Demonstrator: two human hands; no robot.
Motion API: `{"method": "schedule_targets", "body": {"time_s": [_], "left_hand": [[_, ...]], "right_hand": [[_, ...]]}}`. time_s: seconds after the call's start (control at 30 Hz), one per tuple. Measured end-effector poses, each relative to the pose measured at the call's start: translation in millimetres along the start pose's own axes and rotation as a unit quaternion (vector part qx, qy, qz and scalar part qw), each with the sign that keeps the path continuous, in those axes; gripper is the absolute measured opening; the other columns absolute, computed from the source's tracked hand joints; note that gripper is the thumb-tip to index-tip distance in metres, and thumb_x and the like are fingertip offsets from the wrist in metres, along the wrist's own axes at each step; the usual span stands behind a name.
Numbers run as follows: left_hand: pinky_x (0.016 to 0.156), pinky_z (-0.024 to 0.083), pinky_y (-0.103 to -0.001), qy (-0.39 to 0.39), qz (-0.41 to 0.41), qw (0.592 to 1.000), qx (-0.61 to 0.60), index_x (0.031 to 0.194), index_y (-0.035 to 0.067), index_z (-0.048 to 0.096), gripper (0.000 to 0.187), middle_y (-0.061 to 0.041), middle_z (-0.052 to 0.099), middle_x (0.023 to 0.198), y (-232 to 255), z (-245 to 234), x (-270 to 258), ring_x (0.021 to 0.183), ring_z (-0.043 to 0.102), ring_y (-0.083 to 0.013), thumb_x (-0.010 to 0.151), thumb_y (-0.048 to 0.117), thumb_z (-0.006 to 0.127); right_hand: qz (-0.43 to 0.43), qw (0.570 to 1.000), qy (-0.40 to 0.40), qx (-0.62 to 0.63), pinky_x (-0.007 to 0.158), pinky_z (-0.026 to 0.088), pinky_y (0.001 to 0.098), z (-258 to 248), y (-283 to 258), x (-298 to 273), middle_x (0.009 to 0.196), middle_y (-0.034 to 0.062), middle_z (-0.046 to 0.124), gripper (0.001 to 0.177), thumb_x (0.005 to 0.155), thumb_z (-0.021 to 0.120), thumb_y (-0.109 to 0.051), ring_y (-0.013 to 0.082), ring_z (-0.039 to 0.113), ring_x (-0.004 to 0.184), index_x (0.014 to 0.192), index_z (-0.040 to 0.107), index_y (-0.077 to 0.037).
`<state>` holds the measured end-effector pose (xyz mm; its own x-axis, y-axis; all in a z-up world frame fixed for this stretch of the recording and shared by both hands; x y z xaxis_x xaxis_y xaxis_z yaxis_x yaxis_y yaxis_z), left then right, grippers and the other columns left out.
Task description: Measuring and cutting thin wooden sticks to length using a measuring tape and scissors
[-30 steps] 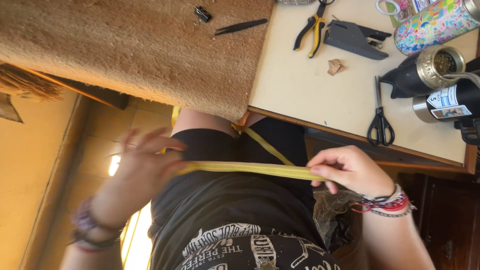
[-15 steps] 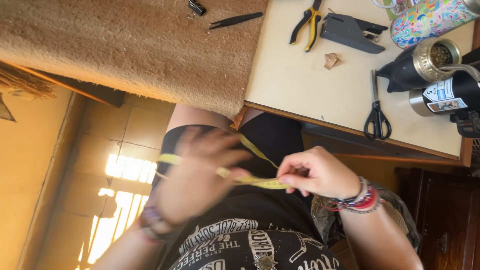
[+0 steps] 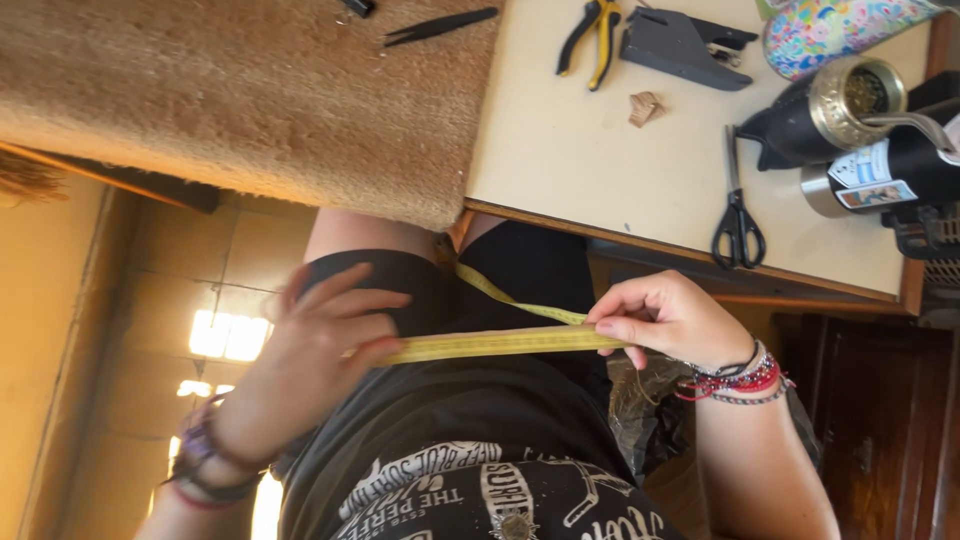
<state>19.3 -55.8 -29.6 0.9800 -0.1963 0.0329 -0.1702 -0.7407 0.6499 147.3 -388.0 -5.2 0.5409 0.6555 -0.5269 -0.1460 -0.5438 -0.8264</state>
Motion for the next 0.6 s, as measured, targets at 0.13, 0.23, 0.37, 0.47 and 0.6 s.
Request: {"method": "schedule_targets", "body": {"time_s": [0.13, 0.23, 0.37, 0.47, 0.6], "left_hand": [[0.117, 0.015, -0.054, -0.008, -0.016, 0.998, 0.053, 0.083, 0.037, 0.078, 0.02, 0.017, 0.071, 0.126, -22.7, -4.4, -16.0, 0.14, 0.049, -0.0199, 0.091, 0.045, 0.061], [0.12, 0.015, -0.051, -0.001, -0.028, 0.996, 0.088, 0.081, 0.037, 0.078, 0.024, 0.018, 0.07, 0.126, -27.9, -10.3, -22.2, 0.139, 0.051, -0.0188, 0.093, 0.043, 0.058], [0.122, 0.014, -0.053, -0.03, -0.061, 0.994, 0.088, 0.081, 0.036, 0.079, 0.026, 0.019, 0.069, 0.129, -30.2, -14.5, -23.2, 0.143, 0.048, -0.0177, 0.093, 0.042, 0.056], [0.122, 0.014, -0.053, -0.022, -0.049, 0.994, 0.094, 0.082, 0.036, 0.079, 0.025, 0.018, 0.069, 0.128, -29.9, -14.3, -23.5, 0.142, 0.049, -0.0177, 0.093, 0.041, 0.057], [0.119, 0.016, -0.055, -0.01, -0.005, 0.996, 0.088, 0.082, 0.034, 0.077, 0.023, 0.015, 0.07, 0.127, -23.6, -13.9, -20.0, 0.139, 0.05, -0.0196, 0.094, 0.039, 0.058]], "right_hand": [[-0.005, 1.0, 0.007, -0.02, 0.048, 0.057, 0.0189, -7.6, 1.9, -5.3, 0.073, 0.0103, 0.083, 0.015, 0.091, 0.07, -0.009, 0.0093, 0.067, 0.042, 0.099, 0.079, 0.0], [-0.004, 1.0, 0.002, -0.007, 0.053, 0.061, 0.0192, -8.9, -0.5, -7.6, 0.07, 0.0129, 0.082, 0.015, 0.09, 0.071, -0.01, 0.01, 0.071, 0.046, 0.098, 0.079, 0.0], [-0.025, 1.0, -0.008, -0.004, 0.05, 0.057, 0.0177, -9.0, 4.3, -7.6, 0.075, 0.0094, 0.079, 0.011, 0.092, 0.07, -0.011, 0.0107, 0.07, 0.046, 0.094, 0.077, -0.002], [-0.029, 0.999, -0.021, -0.028, 0.055, 0.059, 0.0174, -4.2, 1.7, -4.0, 0.08, 0.0049, 0.077, 0.011, 0.092, 0.069, -0.011, 0.0124, 0.077, 0.057, 0.098, 0.076, -0.004], [-0.067, 0.992, -0.093, -0.059, 0.06, 0.071, 0.021, 8.1, -0.6, 8.7, 0.122, 0.0099, 0.078, 0.048, 0.089, 0.072, -0.02, 0.0157, 0.084, 0.068, 0.134, 0.061, -0.008]]}}
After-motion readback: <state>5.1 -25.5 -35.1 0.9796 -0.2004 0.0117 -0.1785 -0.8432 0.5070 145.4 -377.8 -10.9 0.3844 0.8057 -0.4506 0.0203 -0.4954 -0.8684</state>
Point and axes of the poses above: each hand's wrist, its own x-axis towards the middle knuckle, its own z-axis out of the palm, y = z × x, the point moved 4 cm from there along x, towards the middle knuckle
